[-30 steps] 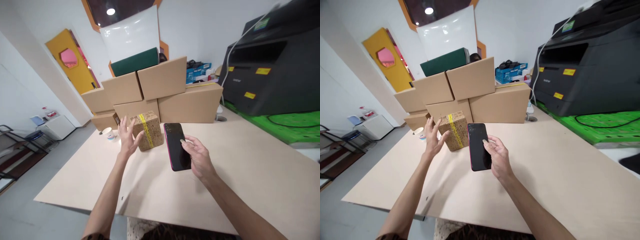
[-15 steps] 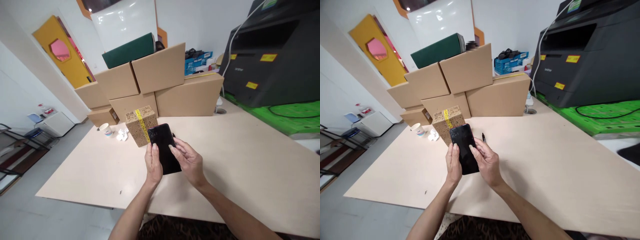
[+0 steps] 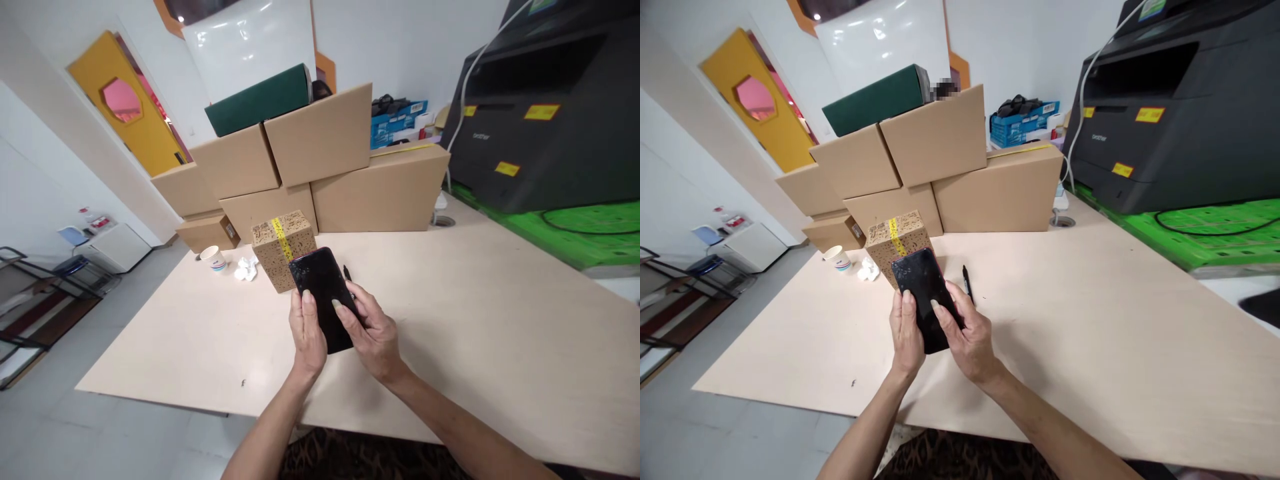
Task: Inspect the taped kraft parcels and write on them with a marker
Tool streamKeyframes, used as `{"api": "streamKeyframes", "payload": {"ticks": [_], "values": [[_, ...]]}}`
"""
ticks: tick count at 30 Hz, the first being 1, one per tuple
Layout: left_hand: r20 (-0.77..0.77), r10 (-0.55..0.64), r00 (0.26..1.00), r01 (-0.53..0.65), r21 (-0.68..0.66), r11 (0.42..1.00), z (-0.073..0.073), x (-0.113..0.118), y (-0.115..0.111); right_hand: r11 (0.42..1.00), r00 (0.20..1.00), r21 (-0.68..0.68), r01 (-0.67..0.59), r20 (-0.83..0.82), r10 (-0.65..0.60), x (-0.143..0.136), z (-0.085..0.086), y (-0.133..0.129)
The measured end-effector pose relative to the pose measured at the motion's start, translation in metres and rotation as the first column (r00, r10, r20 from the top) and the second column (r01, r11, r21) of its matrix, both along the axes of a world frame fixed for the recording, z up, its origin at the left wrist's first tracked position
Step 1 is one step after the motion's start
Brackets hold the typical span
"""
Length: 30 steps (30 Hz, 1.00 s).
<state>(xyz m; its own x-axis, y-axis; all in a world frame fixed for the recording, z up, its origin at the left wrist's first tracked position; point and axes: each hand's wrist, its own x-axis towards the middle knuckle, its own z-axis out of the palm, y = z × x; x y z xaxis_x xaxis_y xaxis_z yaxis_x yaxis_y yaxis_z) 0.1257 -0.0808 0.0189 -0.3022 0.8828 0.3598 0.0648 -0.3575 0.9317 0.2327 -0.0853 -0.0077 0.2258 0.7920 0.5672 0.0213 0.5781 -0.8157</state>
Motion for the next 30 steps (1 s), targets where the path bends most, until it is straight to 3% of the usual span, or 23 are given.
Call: {"api": "streamKeyframes", "payload": {"ticks": [6, 23, 30], "values": [[-0.02, 0.013, 1.0, -0.014, -0.022, 1.0, 0.004, 0.001, -0.002, 1.0, 1.0, -0.007, 0.005, -0.013, -0.005, -0.001, -0.003, 0.004], [-0.028, -0.026, 0.999, 0.025, -0.04, 0.999, -0.002, -0.005, 0.0, 0.991, 0.994, -0.101, -0.09, -0.066, 0.083, 0.002, 0.002, 0.002], [-0.026, -0.133, 0.991, 0.133, -0.015, 0.991, -0.003, -0.012, 0.002, 0.971, 0.962, -0.174, -0.164, -0.245, 0.119, 0.0, 0.002, 0.001]]}}
